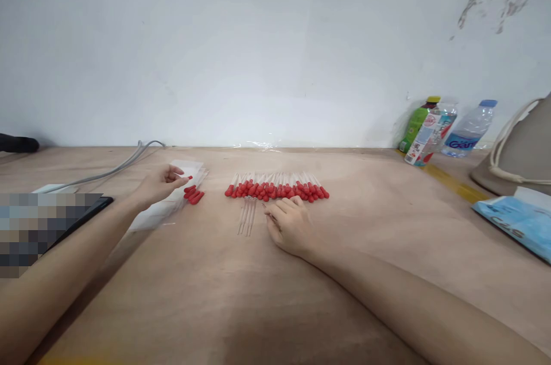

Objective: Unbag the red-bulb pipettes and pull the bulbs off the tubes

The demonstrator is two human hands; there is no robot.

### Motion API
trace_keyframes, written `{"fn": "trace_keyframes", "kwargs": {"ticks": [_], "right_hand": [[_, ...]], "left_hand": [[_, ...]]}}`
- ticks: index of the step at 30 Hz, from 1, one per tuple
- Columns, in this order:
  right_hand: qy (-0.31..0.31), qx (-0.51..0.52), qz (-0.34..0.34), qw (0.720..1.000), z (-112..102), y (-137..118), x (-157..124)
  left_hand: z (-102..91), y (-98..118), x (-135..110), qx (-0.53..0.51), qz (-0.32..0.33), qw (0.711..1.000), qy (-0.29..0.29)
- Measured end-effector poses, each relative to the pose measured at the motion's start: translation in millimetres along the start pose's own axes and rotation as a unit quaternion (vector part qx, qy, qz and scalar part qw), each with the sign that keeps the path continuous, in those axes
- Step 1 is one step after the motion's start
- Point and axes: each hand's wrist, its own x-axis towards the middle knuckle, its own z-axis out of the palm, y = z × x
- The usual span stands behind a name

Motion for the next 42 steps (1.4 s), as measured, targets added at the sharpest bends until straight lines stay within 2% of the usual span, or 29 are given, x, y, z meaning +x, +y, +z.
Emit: {"fn": "trace_keyframes", "kwargs": {"ticks": [5, 9, 15, 19, 23, 25, 29, 34, 40, 42], "right_hand": [[-0.006, -0.005, -0.002, 1.0, 11, -3, 8], [-0.029, 0.014, -0.003, 0.999, 11, -5, 10], [-0.08, 0.052, -0.016, 0.995, 3, -9, 13], [-0.129, 0.055, -0.014, 0.99, -2, -11, 15], [-0.164, 0.056, -0.01, 0.985, -4, -10, 17], [-0.176, 0.058, -0.007, 0.983, -4, -10, 17], [-0.189, 0.061, 0.003, 0.98, -4, -9, 19], [-0.185, 0.054, 0.014, 0.981, 2, -10, 21], [-0.176, 0.055, 0.018, 0.983, 3, -12, 22], [-0.17, 0.056, 0.018, 0.984, 1, -13, 22]], "left_hand": [[2.6, 4, -4, -0.003, 0.008, 0.999, -0.05], [5.7, 5, -5, 0.039, 0.019, 0.997, -0.063], [4.9, 10, -7, 0.116, 0.049, 0.992, -0.028], [14.5, 23, -12, 0.118, 0.114, 0.986, -0.022], [36.6, 37, -17, 0.144, 0.21, 0.966, -0.04], [47.0, 44, -18, 0.147, 0.228, 0.961, -0.056], [59.7, 53, -18, 0.139, 0.213, 0.964, -0.083], [64.7, 53, -20, 0.103, 0.213, 0.964, -0.117], [67.8, 53, -24, 0.094, 0.193, 0.97, -0.11], [69.5, 54, -25, 0.093, 0.191, 0.973, -0.087]]}}
